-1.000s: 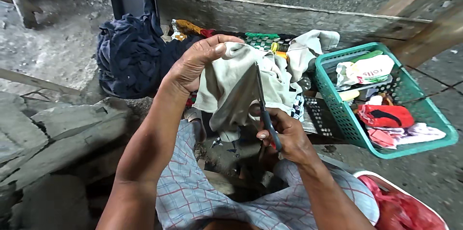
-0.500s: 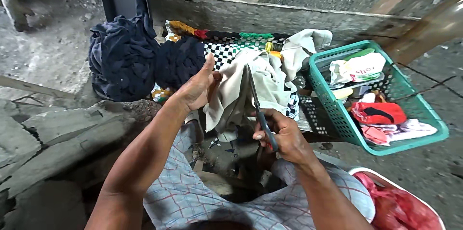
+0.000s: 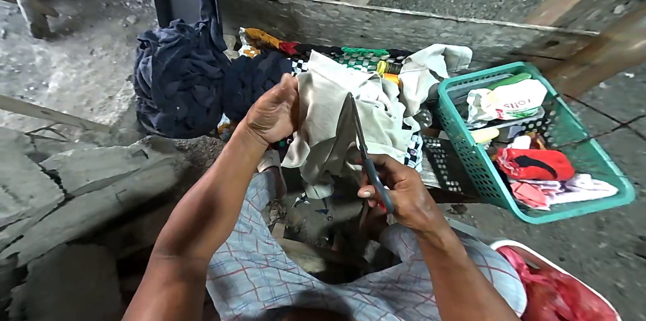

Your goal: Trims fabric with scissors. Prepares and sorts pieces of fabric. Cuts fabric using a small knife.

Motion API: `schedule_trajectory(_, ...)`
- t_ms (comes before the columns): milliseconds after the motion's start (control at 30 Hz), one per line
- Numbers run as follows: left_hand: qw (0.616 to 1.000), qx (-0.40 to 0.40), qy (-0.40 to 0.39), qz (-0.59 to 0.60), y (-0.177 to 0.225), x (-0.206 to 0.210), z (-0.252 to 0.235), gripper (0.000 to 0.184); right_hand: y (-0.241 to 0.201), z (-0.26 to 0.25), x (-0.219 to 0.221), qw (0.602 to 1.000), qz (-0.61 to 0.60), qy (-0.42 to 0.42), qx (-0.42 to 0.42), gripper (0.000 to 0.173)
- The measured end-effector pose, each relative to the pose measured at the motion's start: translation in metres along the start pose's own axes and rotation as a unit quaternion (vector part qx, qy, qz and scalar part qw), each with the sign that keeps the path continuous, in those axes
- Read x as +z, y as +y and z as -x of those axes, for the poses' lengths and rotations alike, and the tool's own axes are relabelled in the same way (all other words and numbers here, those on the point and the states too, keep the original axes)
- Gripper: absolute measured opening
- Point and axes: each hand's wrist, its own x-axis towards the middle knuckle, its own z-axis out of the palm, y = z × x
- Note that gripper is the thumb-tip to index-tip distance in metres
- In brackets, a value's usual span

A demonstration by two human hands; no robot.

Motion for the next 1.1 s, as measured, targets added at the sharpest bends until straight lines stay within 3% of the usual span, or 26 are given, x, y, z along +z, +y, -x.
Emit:
schedule_trajectory(100, 0.998, -0.045, 0.035, -0.029, -0.004, 0.004, -0.004, 0.051, 0.0, -0.002, -0.001, 1.0, 0.006, -0.011, 0.007, 0.061)
schedule_trajectory(167, 0.998, -0.034, 0.036, -0.036, 0.001, 0.006, -0.008, 0.049, 0.001, -0.001, -0.002, 1.0, 0.01, -0.009, 0.011, 0.061)
schedule_trajectory(267, 0.996, 0.002, 0.027, -0.084, 0.014, 0.012, -0.009, 0.026, 0.001, -0.001, -0.003, 1.0, 0.014, -0.007, 0.016, 0.061)
schedule_trajectory(567, 0.989, 0.005, -0.048, -0.141, 0.048, 0.01, 0.003, 0.037, 0.005, -0.004, -0.003, 1.0, 0.011, -0.019, 0.01, 0.062)
schedule_trajectory(833, 0.979, -0.051, 0.032, -0.196, 0.07, 0.023, 0.0, 0.034, 0.012, -0.012, -0.006, 0.997, -0.005, -0.071, 0.022, 0.067)
schedule_trajectory(1100, 0.944, -0.104, 0.094, -0.298, 0.105, 0.067, -0.016, 0.028, 0.008, -0.019, -0.007, 0.994, -0.03, -0.104, 0.007, 0.072)
